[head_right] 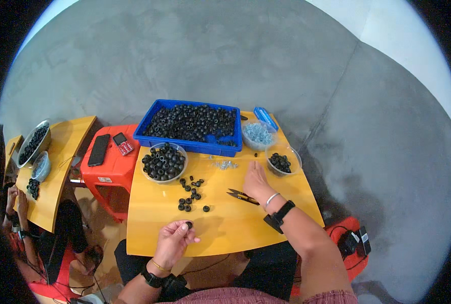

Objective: Assembling small black plastic components by hand in a production environment.

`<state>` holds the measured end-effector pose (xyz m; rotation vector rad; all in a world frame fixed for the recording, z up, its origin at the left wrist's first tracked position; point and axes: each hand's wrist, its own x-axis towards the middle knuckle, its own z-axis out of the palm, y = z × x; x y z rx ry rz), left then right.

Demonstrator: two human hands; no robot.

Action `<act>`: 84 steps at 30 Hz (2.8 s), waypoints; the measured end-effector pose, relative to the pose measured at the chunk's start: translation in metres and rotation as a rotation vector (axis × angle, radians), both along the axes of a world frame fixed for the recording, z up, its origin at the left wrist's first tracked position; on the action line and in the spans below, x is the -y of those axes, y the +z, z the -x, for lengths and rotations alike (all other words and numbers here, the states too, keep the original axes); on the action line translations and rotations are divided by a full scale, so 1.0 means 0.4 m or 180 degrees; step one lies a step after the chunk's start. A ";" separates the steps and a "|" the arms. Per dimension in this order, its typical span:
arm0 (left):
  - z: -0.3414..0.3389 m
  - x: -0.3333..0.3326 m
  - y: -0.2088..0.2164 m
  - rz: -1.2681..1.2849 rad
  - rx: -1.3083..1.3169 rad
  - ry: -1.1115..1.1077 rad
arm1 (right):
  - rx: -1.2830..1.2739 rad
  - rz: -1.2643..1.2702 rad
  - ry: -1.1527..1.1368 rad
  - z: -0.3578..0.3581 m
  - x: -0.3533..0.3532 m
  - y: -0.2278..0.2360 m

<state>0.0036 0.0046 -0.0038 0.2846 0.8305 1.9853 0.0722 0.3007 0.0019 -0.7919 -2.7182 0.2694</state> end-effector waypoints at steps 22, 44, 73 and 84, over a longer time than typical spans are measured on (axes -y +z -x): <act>0.010 0.009 -0.011 -0.0029 0.0274 -0.0224 | 0.1144 0.0085 -0.0606 0.041 -0.053 0.013; 0.008 0.013 -0.009 -0.0204 0.0212 -0.0258 | 0.0870 -0.0282 -0.0735 0.072 -0.087 0.001; 0.016 0.022 -0.019 -0.0310 0.0407 -0.0352 | -0.0002 -0.0281 0.0687 -0.048 -0.008 -0.003; 0.019 0.019 -0.024 -0.0726 0.0564 -0.0571 | -0.0820 -0.0187 0.0557 -0.108 0.026 0.052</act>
